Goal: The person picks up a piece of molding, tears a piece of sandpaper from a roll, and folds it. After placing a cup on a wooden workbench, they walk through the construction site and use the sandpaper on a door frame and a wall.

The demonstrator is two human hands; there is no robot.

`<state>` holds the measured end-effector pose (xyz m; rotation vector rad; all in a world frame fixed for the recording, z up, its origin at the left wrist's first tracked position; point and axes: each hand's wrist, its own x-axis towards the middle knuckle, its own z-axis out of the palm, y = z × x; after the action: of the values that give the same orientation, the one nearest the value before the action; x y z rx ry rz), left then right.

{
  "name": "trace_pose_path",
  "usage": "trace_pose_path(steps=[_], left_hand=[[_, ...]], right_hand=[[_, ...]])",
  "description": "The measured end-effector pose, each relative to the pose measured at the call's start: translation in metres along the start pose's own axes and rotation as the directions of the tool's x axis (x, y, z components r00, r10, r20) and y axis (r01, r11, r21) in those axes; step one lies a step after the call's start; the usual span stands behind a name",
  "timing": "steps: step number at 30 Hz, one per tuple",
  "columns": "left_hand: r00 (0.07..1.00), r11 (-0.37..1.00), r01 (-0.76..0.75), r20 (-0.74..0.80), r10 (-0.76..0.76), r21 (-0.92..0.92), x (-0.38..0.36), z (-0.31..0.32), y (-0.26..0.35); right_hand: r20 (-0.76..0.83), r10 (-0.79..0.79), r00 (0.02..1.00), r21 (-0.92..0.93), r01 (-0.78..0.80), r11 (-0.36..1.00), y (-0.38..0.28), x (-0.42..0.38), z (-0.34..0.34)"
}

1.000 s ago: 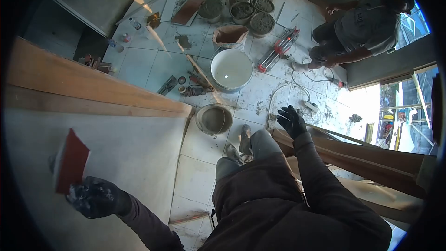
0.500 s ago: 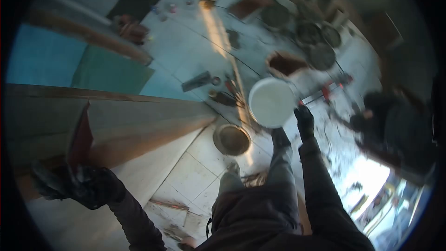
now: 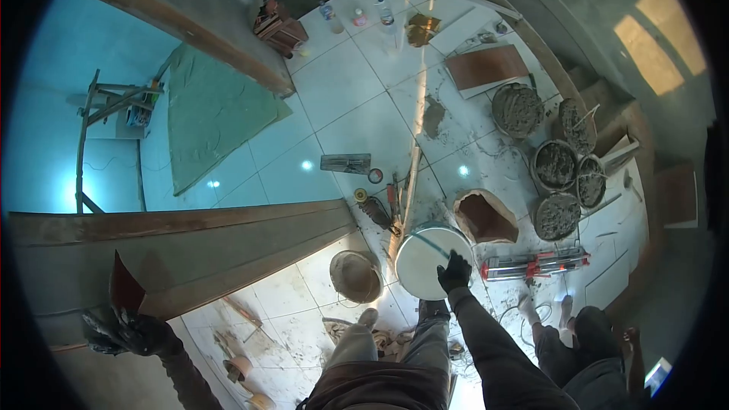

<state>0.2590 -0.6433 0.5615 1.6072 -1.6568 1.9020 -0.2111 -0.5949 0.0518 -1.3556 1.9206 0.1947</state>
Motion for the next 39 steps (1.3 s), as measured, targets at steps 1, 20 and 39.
trace_pose_path(steps=[1, 20, 39], left_hand=[[0.999, 0.999, 0.047, -0.018, -0.047, -0.014, -0.002, 0.002, 0.002], [0.947, 0.982, 0.157, 0.297, -0.12, -0.105, -0.017, -0.019, -0.007], [0.868, 0.987, 0.085, 0.497, -0.004, -0.139, -0.04, -0.044, -0.008]], right_hand=[[0.075, -0.016, 0.997, 0.109, 0.007, 0.994, 0.005, -0.001, 0.008], [0.268, -0.303, 0.915, 0.883, -0.108, 0.457, -0.182, -0.147, -0.238], [-0.521, -0.491, 0.699, 0.5, 0.715, 0.488, -0.292, -0.148, -0.493]])
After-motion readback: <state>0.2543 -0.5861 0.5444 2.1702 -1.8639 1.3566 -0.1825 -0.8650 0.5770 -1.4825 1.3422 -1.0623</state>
